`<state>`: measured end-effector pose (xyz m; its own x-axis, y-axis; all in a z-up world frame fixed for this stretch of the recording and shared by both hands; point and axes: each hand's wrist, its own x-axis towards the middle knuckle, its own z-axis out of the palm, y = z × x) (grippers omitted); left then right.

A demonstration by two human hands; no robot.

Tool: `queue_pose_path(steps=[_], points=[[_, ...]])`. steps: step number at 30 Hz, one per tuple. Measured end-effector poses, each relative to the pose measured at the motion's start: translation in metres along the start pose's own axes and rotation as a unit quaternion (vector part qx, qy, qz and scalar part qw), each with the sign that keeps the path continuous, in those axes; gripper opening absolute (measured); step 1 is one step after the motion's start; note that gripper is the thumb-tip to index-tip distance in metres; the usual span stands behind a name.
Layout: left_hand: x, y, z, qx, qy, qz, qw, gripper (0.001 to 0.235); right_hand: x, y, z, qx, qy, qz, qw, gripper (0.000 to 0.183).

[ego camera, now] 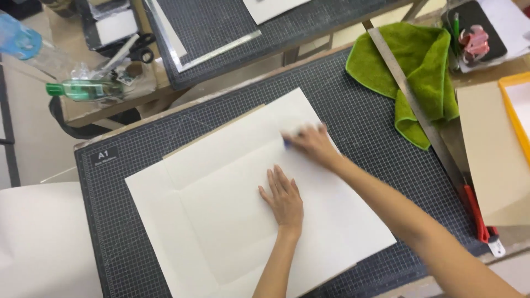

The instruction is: Applying glue to a cardboard base using a roller and then attaching and smoothing a white paper sheet.

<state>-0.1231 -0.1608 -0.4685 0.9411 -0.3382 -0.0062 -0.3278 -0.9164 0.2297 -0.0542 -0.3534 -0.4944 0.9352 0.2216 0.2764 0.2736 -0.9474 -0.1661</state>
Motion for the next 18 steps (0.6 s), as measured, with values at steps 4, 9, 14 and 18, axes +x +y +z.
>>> queue_pose_path(steps=[4, 9, 14, 18], points=[[-0.001, -0.001, -0.001, 0.002, 0.030, 0.000, 1.000, 0.056, 0.019, -0.003, -0.010, 0.039, 0.022, 0.063, 0.997, 0.042], [-0.001, 0.003, -0.005, -0.013, 0.044, 0.004, 0.999, 0.055, -0.166, -0.029, -0.045, 0.078, -0.031, -0.027, 0.996, 0.028], [-0.002, 0.003, -0.001, 0.001, 0.087, 0.018, 0.996, 0.054, -0.111, -0.001, -0.011, 0.046, -0.017, -0.119, 0.992, 0.033], [-0.005, 0.000, -0.005, -0.011, 0.100, 0.021, 0.995, 0.055, -0.113, -0.021, -0.035, 0.036, 0.025, -0.059, 0.997, 0.033]])
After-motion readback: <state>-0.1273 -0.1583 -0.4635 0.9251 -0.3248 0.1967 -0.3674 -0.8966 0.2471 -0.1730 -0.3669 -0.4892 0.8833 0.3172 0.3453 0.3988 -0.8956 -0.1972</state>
